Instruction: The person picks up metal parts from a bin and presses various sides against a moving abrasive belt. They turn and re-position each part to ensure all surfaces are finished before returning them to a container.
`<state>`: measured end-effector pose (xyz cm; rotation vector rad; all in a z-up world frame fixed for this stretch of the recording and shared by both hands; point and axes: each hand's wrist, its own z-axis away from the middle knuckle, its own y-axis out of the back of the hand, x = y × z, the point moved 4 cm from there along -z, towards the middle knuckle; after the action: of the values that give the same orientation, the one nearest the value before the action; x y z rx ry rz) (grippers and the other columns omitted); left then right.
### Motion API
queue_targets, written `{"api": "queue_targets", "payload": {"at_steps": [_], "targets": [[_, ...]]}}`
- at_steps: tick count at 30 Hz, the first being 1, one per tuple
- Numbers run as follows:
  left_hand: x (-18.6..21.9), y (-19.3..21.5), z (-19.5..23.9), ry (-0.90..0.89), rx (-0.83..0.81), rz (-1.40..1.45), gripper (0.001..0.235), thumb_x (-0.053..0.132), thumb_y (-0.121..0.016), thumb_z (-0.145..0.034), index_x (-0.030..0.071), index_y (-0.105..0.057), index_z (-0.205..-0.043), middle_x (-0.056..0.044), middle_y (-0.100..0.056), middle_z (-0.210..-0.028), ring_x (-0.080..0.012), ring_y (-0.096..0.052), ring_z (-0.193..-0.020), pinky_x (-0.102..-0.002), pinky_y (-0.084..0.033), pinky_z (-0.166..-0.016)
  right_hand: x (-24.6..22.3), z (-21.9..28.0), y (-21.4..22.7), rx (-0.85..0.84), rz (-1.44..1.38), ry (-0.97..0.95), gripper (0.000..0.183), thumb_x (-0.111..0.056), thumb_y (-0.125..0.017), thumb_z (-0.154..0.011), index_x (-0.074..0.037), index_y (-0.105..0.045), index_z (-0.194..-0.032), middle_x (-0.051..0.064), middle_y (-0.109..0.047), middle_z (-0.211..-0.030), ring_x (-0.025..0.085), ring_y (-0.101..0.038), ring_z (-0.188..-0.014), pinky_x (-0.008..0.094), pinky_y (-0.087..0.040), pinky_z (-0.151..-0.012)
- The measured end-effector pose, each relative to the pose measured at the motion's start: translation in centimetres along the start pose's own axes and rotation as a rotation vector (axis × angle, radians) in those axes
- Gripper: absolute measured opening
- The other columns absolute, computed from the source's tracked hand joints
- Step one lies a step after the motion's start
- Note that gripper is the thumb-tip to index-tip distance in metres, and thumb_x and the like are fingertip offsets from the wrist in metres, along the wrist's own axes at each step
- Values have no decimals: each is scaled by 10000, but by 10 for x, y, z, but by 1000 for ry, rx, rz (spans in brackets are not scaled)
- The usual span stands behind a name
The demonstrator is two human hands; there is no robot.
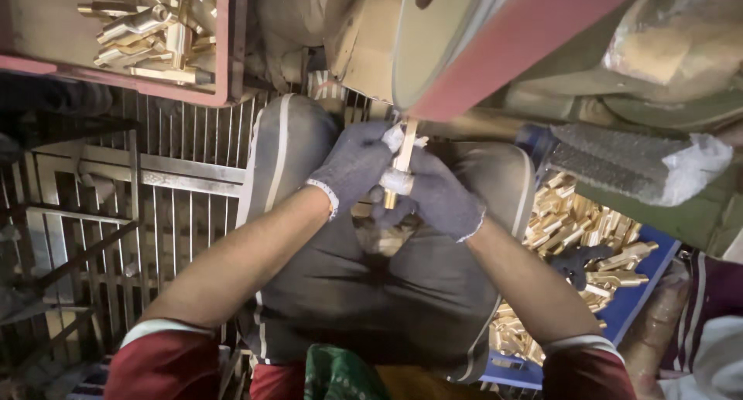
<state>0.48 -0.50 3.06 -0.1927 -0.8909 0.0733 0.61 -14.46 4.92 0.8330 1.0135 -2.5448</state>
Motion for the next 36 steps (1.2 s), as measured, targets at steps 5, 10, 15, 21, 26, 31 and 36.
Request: {"api": "queue_targets", "payload": {"at_steps": [5,10,15,21,26,31,36], "targets": [[-19,3,-26,259,32,352,255,204,-563,-1015,-12,-698,-1032,-69,-636,-772,-201,-552,-638,-339,-411,-520,-14,-10,4,88,-293,-71,320,-249,-665,-971,-3,-608,-1168,120,-705,-905,232,-725,-715,348,-624,-585],[-48,10,-63,121,-15,100,257,109,-505,-947,12,-711,-1066,-86,-734,-897,-185,-676,-749,-334,-538,-646,-26,-24,7,137,-378,-47,274,-257,-679,-980,-51,-617,-1150,114,-712,-874,189,-701,-684,312,-592,-552],[-53,7,-30,-42,-47,-288,297,239,-535,-1005,38,-726,-1112,-107,-749,-980,-226,-697,-841,-348,-574,-766,-14,13,-22,225,-321,-126,252,-212,-657,-924,-57,-626,-1120,41,-681,-849,140,-663,-664,284,-544,-533],[-1,-11,106,-61,46,76,271,127,-664,-976,-11,-685,-1207,-113,-746,-992,-142,-701,-840,-304,-592,-735,21,65,-65,80,165,-33,277,-258,-680,-973,-49,-597,-1133,34,-590,-817,85,-499,-578,235,-397,-468],[44,53,154,-525,434,-129,392,105,-688,-977,22,-588,-1347,-126,-697,-1126,-245,-677,-998,-365,-551,-849,48,51,-93,231,228,87,280,-176,-652,-962,-61,-578,-1207,28,-631,-879,79,-550,-638,248,-473,-531],[47,192,87,-690,917,-754,341,134,-718,-1004,101,-605,-1324,-99,-668,-1118,-275,-659,-1035,-404,-519,-888,51,42,-95,334,468,258,214,-81,-662,-975,-51,-596,-1176,21,-634,-905,62,-570,-723,230,-493,-612],[7,313,-16,-613,945,-1611,207,158,-635,-905,146,-642,-1111,-85,-644,-1037,-332,-612,-990,-491,-435,-856,40,30,-85,481,407,71,144,-117,-662,-957,-63,-656,-1090,2,-633,-853,80,-581,-657,264,-524,-547]]}}
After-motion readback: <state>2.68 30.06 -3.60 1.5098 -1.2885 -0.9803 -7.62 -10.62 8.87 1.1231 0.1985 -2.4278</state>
